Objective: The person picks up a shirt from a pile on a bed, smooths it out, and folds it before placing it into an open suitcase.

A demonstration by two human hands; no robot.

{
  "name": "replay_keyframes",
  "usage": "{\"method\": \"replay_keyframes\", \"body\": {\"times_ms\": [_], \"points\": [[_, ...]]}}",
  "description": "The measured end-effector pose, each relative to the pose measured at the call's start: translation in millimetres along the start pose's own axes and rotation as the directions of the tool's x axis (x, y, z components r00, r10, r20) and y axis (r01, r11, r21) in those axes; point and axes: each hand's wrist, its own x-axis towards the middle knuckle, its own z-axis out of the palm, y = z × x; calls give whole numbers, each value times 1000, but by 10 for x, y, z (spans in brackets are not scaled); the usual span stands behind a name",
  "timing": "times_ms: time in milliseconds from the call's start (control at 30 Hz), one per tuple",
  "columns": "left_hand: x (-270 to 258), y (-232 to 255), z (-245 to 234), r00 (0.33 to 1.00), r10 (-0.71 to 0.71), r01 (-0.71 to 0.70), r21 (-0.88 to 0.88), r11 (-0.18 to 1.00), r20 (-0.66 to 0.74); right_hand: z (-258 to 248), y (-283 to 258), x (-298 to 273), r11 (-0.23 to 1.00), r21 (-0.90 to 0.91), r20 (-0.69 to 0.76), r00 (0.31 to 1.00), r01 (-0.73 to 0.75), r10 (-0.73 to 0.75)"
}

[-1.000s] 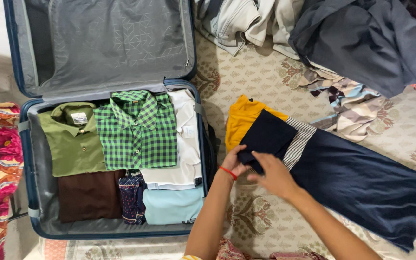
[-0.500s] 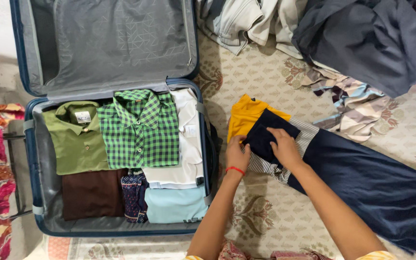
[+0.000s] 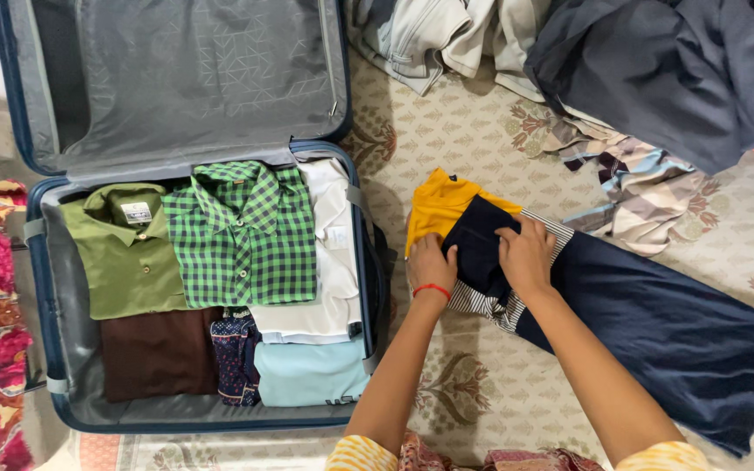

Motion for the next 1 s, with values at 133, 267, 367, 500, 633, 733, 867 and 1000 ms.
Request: {"method": "replay_keyframes", "body": {"times_ms": [133,267,367,500,633,733,867,1000], "points": [[82,-91,182,1000,-13,13,-30,999,9,103,40,85,998,-27,-11,999,52,-53],[3,-146,179,999,-34,36,-172,984,13,54,-73,33,988,-86,-64,989,130,-136],[29,-110,61,984,89,-108,-123,987,-151,11,-234,64,978,-189,-59,993,85,-98],[96,-43,-141,953,64,-68,-4,998,-295,0,-519,-174,991,-109,-125,988,81,-94],[228,-66,-162,981,-127,111,-114,987,-147,266,-585,-480,930,330,-49,980,-165,191],[376,-143,-68,970,-226,238,-146,960,94,500,-364,-513,787,488,57,914,-377,402],[567,-337,293,978,173,-9,-796,605,120,597,-120,-515,735,545,117,904,-404,411],[336,-101,439,926,231,132,-828,545,300,755,161,-597,477,604,381,757,-638,530]]}}
